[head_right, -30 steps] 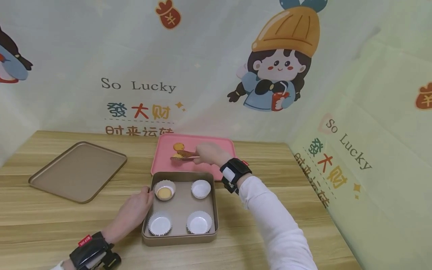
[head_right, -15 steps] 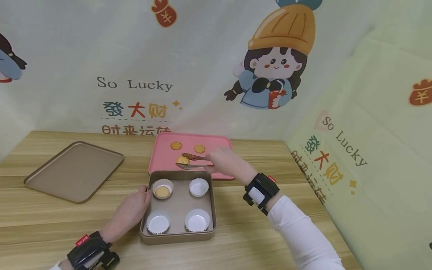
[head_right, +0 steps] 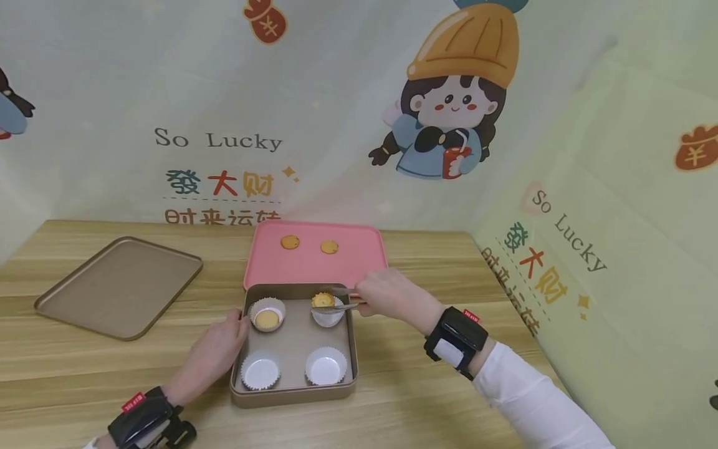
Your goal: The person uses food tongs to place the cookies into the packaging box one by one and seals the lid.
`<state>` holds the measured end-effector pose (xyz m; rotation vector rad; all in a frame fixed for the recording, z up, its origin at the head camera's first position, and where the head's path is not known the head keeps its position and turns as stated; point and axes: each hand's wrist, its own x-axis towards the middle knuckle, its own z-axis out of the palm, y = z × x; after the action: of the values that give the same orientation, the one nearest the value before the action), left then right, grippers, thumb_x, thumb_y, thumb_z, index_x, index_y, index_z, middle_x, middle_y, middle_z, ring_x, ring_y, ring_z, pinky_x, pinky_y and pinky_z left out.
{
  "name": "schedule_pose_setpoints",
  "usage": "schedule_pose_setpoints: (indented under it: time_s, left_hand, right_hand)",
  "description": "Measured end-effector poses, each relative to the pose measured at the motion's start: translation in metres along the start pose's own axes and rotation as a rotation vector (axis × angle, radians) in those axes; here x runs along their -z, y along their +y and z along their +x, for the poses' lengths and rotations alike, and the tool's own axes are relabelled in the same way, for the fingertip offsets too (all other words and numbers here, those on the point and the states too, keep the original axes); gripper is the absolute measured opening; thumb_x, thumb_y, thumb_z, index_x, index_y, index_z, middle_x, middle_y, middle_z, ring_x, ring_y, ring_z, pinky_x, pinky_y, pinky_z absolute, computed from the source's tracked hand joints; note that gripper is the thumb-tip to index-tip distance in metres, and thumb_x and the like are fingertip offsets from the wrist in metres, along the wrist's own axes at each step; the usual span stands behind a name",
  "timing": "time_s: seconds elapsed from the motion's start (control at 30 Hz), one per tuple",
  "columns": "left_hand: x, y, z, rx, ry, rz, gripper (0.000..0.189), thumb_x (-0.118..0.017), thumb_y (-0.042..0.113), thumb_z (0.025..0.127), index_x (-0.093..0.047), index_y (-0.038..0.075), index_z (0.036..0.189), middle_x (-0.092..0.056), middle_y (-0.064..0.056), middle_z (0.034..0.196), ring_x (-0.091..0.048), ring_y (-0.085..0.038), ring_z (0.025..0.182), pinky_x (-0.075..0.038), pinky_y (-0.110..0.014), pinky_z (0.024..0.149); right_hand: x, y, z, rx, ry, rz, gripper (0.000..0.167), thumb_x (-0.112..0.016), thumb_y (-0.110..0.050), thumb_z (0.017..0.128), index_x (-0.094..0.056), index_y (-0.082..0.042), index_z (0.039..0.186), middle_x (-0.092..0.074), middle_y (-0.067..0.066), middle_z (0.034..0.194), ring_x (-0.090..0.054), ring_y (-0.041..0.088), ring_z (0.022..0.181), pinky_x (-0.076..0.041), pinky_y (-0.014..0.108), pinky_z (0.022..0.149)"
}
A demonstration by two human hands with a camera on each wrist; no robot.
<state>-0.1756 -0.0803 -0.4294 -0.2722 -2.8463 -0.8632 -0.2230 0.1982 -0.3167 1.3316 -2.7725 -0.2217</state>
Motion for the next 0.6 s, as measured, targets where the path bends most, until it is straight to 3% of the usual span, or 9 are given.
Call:
schedule_pose_setpoints:
  time_s: [0.13, 0.3, 0.6]
  left_hand:
    - [0.0, -0.001, 0.001, 0.008, -0.004, -0.005, 0.021, -0.04, 0.011, 0.095, -0.048, -0.009, 0.091, -0.039, -0.007, 0.055, -0.042, -0.019, 0.044, -0.033, -0.029, 0.035]
    - [-0.001, -0.001, 0.001, 0.023, -0.004, -0.014, 0.023, -0.04, 0.011, 0.096, -0.048, -0.01, 0.094, -0.039, -0.006, 0.055, -0.042, -0.018, 0.044, -0.033, -0.029, 0.034]
    - [-0.002, -0.001, 0.001, 0.038, -0.003, -0.018, 0.023, -0.039, 0.012, 0.096, -0.048, -0.009, 0.094, -0.038, -0.006, 0.054, -0.042, -0.019, 0.044, -0.032, -0.03, 0.035]
  right_hand:
    - [0.005, -0.004, 0.006, -0.003, -0.058, -0.052, 0.03, -0.068, -0.011, 0.071, -0.041, -0.014, 0.058, -0.027, -0.007, 0.054, -0.025, 0.007, 0.049, -0.025, 0.021, 0.043]
    - [0.007, -0.005, 0.012, 0.024, -0.06, -0.1, 0.034, -0.069, -0.008, 0.065, -0.037, -0.015, 0.055, -0.025, -0.007, 0.054, -0.026, 0.006, 0.05, -0.027, 0.02, 0.042]
    - [0.001, -0.002, 0.021, 0.015, -0.131, -0.041, 0.037, -0.073, -0.017, 0.072, -0.04, -0.014, 0.055, -0.026, -0.007, 0.053, -0.026, 0.006, 0.049, -0.026, 0.02, 0.042]
